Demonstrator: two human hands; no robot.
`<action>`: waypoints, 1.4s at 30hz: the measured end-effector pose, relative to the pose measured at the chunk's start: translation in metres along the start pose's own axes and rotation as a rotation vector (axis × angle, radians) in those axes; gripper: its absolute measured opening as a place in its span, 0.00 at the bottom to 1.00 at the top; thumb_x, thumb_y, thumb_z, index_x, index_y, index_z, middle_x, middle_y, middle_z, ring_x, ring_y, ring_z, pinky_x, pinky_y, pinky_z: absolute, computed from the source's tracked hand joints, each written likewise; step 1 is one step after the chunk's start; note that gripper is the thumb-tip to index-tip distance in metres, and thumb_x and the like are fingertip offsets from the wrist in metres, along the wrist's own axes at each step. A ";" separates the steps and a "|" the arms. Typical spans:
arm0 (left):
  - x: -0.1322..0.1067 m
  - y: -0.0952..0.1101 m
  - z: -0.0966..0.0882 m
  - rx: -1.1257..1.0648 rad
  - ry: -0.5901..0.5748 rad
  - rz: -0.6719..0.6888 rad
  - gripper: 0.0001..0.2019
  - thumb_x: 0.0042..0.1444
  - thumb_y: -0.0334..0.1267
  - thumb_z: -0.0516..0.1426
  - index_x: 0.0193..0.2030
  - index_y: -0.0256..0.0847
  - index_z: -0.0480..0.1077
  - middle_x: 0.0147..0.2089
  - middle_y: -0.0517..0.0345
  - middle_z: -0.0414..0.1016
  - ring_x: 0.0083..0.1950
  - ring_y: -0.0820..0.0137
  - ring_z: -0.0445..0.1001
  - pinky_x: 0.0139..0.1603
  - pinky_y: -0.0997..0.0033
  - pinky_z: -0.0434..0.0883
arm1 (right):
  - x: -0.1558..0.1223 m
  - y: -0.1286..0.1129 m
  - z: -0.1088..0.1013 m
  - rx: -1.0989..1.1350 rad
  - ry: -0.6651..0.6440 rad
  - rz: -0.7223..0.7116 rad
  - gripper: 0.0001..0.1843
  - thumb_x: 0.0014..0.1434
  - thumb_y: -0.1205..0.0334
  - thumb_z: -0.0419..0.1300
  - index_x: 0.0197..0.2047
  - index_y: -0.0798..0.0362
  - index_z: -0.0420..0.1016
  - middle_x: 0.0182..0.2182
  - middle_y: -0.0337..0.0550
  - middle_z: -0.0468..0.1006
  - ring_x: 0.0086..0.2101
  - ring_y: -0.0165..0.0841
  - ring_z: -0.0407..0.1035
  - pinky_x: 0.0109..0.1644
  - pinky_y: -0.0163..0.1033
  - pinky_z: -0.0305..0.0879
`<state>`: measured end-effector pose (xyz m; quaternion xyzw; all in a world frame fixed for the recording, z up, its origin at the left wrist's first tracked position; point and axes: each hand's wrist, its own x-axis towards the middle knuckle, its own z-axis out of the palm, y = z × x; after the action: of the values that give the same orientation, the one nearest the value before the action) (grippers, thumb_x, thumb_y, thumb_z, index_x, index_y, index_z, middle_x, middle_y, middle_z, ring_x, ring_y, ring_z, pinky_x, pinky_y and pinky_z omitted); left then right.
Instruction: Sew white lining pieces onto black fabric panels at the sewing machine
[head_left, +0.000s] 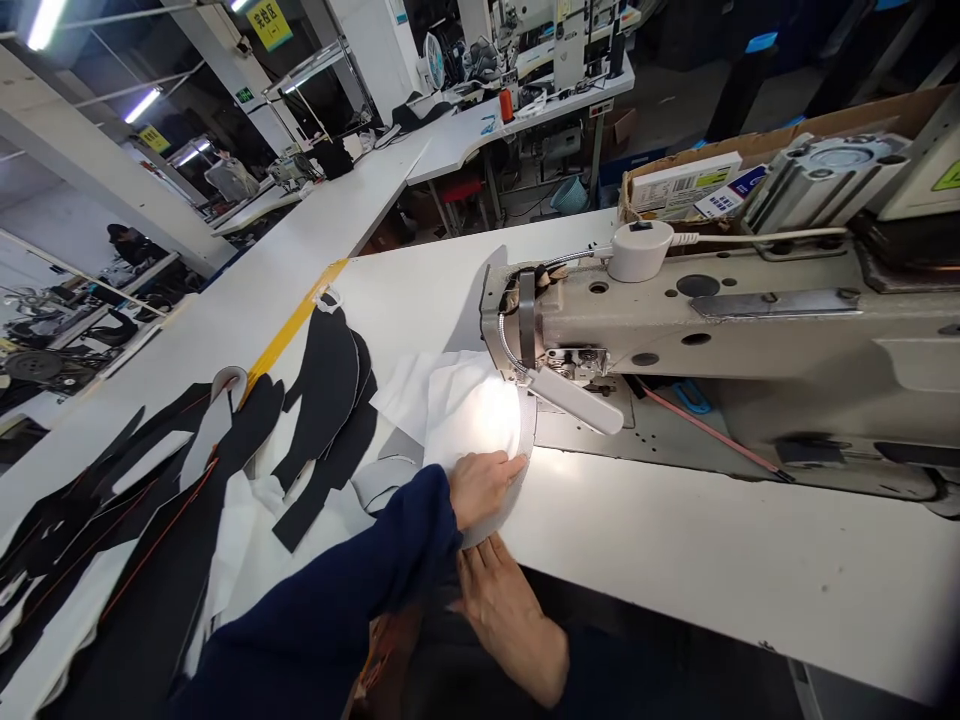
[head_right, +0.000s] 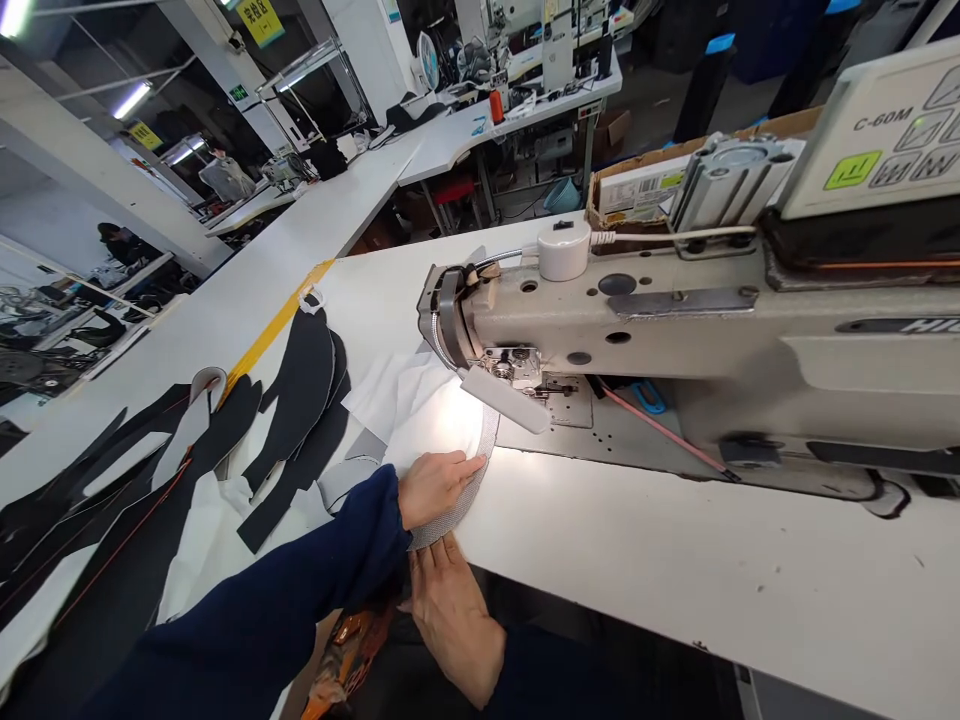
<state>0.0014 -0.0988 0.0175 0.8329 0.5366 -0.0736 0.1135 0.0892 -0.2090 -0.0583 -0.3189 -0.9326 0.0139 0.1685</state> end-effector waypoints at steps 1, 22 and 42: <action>0.004 -0.001 -0.001 -0.001 0.005 0.000 0.17 0.61 0.35 0.47 0.55 0.47 0.64 0.35 0.57 0.71 0.34 0.68 0.72 0.34 0.70 0.69 | 0.003 0.003 -0.003 0.009 0.004 0.007 0.36 0.53 0.47 0.61 0.53 0.70 0.66 0.51 0.66 0.68 0.55 0.53 0.57 0.60 0.57 0.54; 0.070 -0.027 0.000 -0.146 0.297 0.009 0.08 0.58 0.35 0.51 0.41 0.43 0.70 0.38 0.58 0.75 0.35 0.68 0.72 0.38 0.69 0.68 | 0.041 0.035 -0.017 0.022 0.057 0.060 0.37 0.56 0.42 0.56 0.50 0.73 0.70 0.51 0.71 0.67 0.54 0.51 0.58 0.60 0.56 0.52; 0.049 -0.022 -0.022 -0.071 0.180 -0.018 0.14 0.58 0.38 0.52 0.51 0.47 0.67 0.43 0.56 0.69 0.41 0.68 0.70 0.43 0.70 0.68 | 0.042 0.060 -0.021 -0.046 0.060 0.139 0.41 0.54 0.39 0.57 0.54 0.72 0.67 0.51 0.66 0.68 0.55 0.53 0.55 0.57 0.53 0.54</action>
<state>0.0013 -0.0408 0.0247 0.8267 0.5544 0.0197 0.0937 0.1006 -0.1376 -0.0334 -0.3872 -0.9027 -0.0053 0.1876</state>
